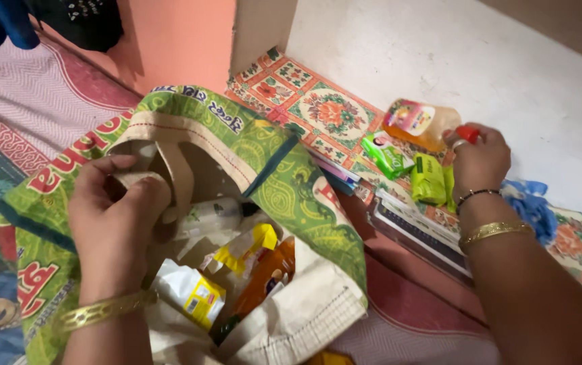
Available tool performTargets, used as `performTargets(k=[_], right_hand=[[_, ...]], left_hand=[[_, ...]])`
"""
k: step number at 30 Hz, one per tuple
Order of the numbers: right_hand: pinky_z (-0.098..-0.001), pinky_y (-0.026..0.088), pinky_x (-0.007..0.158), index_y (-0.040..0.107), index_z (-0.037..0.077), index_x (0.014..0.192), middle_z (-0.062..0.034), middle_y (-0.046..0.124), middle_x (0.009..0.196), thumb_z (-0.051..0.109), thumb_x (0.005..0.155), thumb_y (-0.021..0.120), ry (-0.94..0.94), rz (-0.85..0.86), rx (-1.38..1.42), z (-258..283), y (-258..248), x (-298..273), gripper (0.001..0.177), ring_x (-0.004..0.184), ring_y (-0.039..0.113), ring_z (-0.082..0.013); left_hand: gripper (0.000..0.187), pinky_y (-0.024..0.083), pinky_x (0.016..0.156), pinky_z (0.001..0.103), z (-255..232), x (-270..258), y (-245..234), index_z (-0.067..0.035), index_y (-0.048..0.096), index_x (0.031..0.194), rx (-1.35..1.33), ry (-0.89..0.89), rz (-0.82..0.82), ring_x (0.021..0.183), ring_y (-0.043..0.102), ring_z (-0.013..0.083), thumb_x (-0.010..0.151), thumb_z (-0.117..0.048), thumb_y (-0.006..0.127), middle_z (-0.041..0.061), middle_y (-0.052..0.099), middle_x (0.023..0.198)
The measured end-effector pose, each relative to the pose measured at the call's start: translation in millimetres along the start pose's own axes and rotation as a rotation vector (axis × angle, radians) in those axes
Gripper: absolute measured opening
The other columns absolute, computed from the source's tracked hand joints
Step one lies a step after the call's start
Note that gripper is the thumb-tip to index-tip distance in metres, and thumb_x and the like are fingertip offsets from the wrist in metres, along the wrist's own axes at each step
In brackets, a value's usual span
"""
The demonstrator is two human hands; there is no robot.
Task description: The person unpacks items from a tote bag and wipes them with a blue cloth, then places them on a wall shelf. They also rearrange stacked plastic containers and other items on the shelf.
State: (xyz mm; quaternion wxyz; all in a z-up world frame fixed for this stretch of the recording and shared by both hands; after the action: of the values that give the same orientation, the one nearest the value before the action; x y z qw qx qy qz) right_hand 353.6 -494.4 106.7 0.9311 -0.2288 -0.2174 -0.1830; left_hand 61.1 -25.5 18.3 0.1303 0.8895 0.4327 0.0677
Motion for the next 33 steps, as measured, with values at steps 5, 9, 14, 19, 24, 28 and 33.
performTargets(k=[5, 9, 14, 19, 24, 28, 33], right_hand=[[-0.0285, 0.057, 0.078, 0.068, -0.005, 0.133, -0.0119, 0.077, 0.113, 0.008, 0.096, 0.071, 0.081, 0.033, -0.146, -26, 6, 9, 0.04, 0.092, 0.074, -0.0174], [-0.034, 0.056, 0.077, 0.053, 0.004, 0.14, -0.0149, 0.069, 0.117, 0.012, 0.086, 0.079, -0.246, -0.083, -0.386, 31, 10, -7, 0.061, 0.09, 0.069, -0.0253], [-0.0289, 0.056, 0.085, 0.062, 0.006, 0.134, -0.0136, 0.065, 0.125, 0.002, 0.087, 0.071, -0.511, 0.33, -0.093, 132, 65, -86, 0.048, 0.105, 0.066, -0.0174], [-0.0311, 0.061, 0.078, 0.076, 0.013, 0.107, -0.0059, 0.078, 0.102, 0.016, 0.089, 0.073, -0.585, 0.948, -0.2, 175, 158, -238, 0.019, 0.086, 0.076, -0.0192], [-0.0455, 0.051, 0.096, 0.057, 0.014, 0.132, -0.0118, 0.064, 0.127, 0.021, 0.082, 0.077, -0.624, 1.249, -0.634, 137, 239, -309, 0.054, 0.114, 0.063, -0.036], [-0.0449, 0.049, 0.099, 0.052, 0.013, 0.138, -0.0162, 0.057, 0.136, 0.02, 0.076, 0.079, -0.607, 1.13, -0.716, 92, 284, -298, 0.068, 0.12, 0.058, -0.0373], [-0.0454, 0.05, 0.101, 0.055, 0.016, 0.134, -0.0127, 0.059, 0.135, 0.028, 0.073, 0.081, -0.529, 1.162, -0.872, 61, 305, -296, 0.067, 0.123, 0.06, -0.034]], left_hand=[[0.029, 0.05, 0.06, 0.024, 0, 13, 1, -0.003, 0.061, 0.121, -0.038, 0.152, 0.042, 0.073, 0.059, 0.0059, 0.093, -0.003, 0.069, 0.0, 0.063, 0.092], [0.029, 0.043, 0.043, 0.027, 12, 13, -2, -0.007, 0.059, 0.112, -0.154, -0.051, -0.015, 0.057, 0.053, 0.0091, 0.085, -0.004, 0.066, -0.001, 0.059, 0.08], [0.028, 0.043, 0.052, 0.026, -2, 6, -2, -0.004, 0.061, 0.115, -0.115, 0.052, 0.005, 0.064, 0.052, 0.0081, 0.087, -0.002, 0.065, 0.0, 0.057, 0.082], [0.025, 0.048, 0.062, 0.023, -5, 1, -7, -0.003, 0.06, 0.113, -0.255, 0.154, 0.067, 0.071, 0.056, 0.0069, 0.088, -0.001, 0.064, 0.0, 0.061, 0.089], [0.023, 0.052, 0.071, 0.023, -6, 4, -31, -0.001, 0.062, 0.112, -0.392, 0.164, 0.007, 0.081, 0.06, 0.0079, 0.09, 0.001, 0.062, 0.001, 0.064, 0.098], [0.022, 0.053, 0.075, 0.024, -13, 9, -35, -0.001, 0.063, 0.112, -0.514, 0.131, -0.03, 0.082, 0.062, 0.0092, 0.09, 0.001, 0.063, 0.004, 0.066, 0.098], [0.021, 0.054, 0.076, 0.024, -5, 16, -29, -0.002, 0.063, 0.111, -0.484, 0.085, -0.023, 0.083, 0.064, 0.0092, 0.09, 0.0, 0.064, 0.004, 0.068, 0.097]])
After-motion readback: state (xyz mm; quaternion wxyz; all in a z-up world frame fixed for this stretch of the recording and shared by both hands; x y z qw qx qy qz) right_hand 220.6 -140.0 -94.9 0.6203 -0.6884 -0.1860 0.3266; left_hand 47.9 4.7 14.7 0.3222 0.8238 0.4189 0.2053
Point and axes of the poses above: each hand's wrist, its own x-axis towards the middle knuckle, its own y-axis out of the palm, z = x × y, the point moved 6 cm from there along x, towards the middle knuckle
